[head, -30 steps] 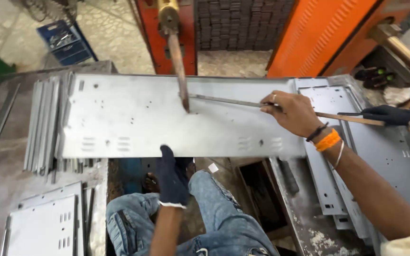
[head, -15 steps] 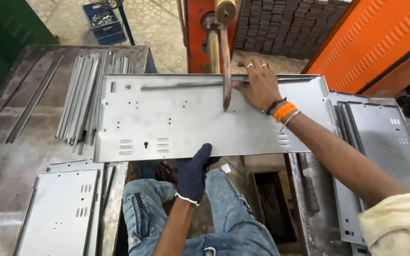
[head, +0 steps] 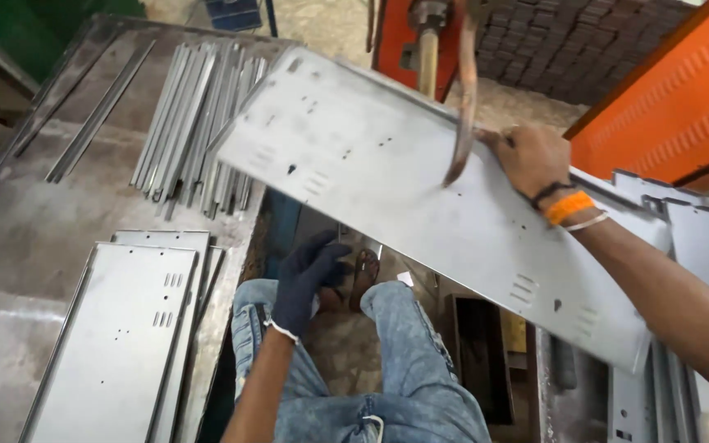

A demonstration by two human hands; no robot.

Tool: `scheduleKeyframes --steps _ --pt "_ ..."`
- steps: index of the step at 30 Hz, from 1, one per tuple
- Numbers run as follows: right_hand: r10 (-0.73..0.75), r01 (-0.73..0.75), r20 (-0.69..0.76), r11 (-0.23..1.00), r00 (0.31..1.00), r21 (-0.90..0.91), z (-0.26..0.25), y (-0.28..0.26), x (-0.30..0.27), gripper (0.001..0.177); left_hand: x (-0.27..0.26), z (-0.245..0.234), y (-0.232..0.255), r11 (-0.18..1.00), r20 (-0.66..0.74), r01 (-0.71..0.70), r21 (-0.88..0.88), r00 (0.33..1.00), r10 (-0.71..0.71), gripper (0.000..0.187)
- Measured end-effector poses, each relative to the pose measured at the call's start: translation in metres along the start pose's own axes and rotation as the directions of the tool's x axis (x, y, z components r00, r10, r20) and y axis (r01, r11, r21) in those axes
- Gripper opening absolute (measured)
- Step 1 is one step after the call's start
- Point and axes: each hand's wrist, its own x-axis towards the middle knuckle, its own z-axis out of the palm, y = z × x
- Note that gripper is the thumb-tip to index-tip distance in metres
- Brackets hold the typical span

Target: Spot welding metal rods onto larger metal panels using a stationary welding machine.

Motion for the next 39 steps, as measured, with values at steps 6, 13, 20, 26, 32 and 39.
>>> scheduleKeyframes --steps 6,13,20,26,32,39 --pt "0.025 -0.028 -0.079 0.999 0.997 -0.042 0.0 -0.003 -0.017 0.066 0.058 -0.139 -0.065 0.718 -0.22 -0.041 0.695 0.939 0.266 0.034" --pt "0.074 -0.079 -0.063 0.994 0.995 -0.076 0.012 0.006 -0.019 0.055 0.169 -0.214 -0.047 0.172 -0.194 0.129 0.977 0.873 0.447 0.03" --pt "0.065 -0.073 -0.112 0.995 0.992 -0.069 0.006 -0.006 -0.027 0.052 0.222 -0.242 -0.064 -0.246 -0.386 0.438 0.865 0.893 0.233 0.027" --pt "0.075 -0.074 -0.068 0.997 0.995 0.019 0.002 -0.009 -0.024 0.05 0.198 -0.263 -0.078 -0.298 -0.4 0.445 0.845 0.894 0.201 0.028" --pt "0.086 -0.087 -0.06 0.996 0.995 -0.03 0.003 -0.008 -0.021 0.065 0.101 -0.261 -0.047 -0.396 -0.313 0.347 0.85 0.938 0.15 0.034" --pt "0.041 -0.042 -0.06 0.999 0.997 -0.015 0.004 -0.007 -0.015 0.065 0.068 -0.243 -0.034 -0.079 -0.339 0.366 0.927 0.909 0.241 0.034"
